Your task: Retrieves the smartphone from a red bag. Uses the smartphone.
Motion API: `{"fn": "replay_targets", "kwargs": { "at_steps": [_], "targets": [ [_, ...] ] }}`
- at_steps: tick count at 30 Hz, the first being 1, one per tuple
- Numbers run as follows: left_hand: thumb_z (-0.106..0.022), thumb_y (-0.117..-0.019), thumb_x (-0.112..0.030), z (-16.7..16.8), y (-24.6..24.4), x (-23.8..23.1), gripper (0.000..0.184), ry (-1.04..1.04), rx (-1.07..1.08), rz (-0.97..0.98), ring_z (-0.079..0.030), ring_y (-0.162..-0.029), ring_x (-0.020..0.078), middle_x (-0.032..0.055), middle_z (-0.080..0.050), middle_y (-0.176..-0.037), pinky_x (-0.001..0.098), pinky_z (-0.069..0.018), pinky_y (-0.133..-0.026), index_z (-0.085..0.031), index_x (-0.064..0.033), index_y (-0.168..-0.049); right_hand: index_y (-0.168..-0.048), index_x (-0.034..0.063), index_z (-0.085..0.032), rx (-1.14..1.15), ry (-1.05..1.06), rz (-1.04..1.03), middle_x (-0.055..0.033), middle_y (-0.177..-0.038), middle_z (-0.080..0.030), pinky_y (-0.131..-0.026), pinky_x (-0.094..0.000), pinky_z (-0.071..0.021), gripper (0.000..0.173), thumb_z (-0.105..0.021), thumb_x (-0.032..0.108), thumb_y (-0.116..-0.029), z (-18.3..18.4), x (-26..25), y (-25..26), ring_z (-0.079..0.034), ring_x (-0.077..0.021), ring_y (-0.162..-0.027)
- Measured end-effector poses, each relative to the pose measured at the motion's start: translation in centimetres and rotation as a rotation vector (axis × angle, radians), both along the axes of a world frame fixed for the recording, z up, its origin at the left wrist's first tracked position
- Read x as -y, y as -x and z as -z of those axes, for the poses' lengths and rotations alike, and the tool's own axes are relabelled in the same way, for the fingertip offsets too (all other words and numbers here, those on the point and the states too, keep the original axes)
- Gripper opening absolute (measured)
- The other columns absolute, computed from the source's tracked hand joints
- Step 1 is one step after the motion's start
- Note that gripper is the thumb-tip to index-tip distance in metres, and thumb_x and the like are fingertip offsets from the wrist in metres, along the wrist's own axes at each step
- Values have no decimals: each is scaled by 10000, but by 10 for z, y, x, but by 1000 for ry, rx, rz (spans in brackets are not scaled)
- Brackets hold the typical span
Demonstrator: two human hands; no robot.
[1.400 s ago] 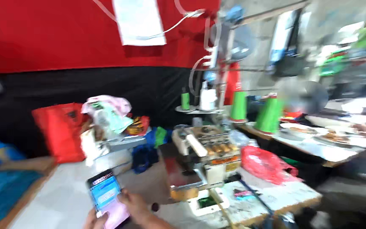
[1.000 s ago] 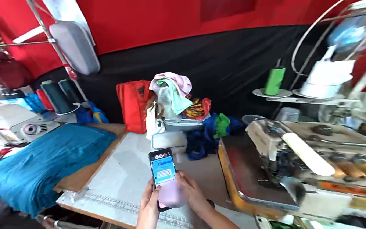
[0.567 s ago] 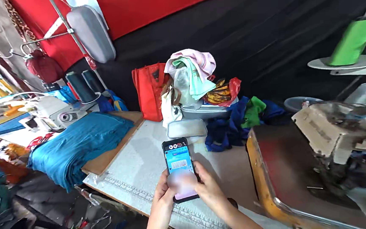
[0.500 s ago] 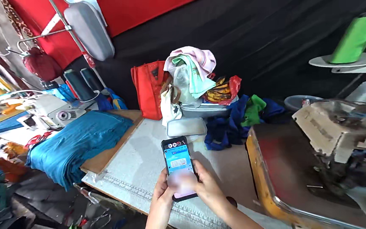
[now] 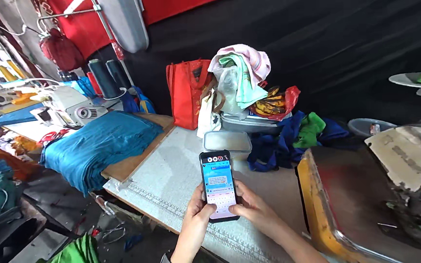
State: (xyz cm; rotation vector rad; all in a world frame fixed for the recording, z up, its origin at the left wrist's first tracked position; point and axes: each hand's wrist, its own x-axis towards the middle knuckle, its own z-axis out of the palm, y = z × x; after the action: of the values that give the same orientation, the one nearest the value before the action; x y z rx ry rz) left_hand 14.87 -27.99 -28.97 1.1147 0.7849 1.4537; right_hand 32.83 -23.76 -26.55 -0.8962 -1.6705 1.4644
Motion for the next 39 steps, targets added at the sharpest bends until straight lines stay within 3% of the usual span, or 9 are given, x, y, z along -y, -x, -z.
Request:
{"fn": "replay_targets", "kwargs": {
  "at_steps": [39],
  "targets": [
    [-444,-913,46,0,0,2,546,-1,-26,-8,-704,-1078,222,157,-684,-1213,413,-586,-955,-374,38,-1455,-1520,55,-324,-18,79,-75,-90,-1261,-674,-959,-323,-579,779,-617,38,-798,-2,0,-4,-688,-145,-1112]
  ]
}}
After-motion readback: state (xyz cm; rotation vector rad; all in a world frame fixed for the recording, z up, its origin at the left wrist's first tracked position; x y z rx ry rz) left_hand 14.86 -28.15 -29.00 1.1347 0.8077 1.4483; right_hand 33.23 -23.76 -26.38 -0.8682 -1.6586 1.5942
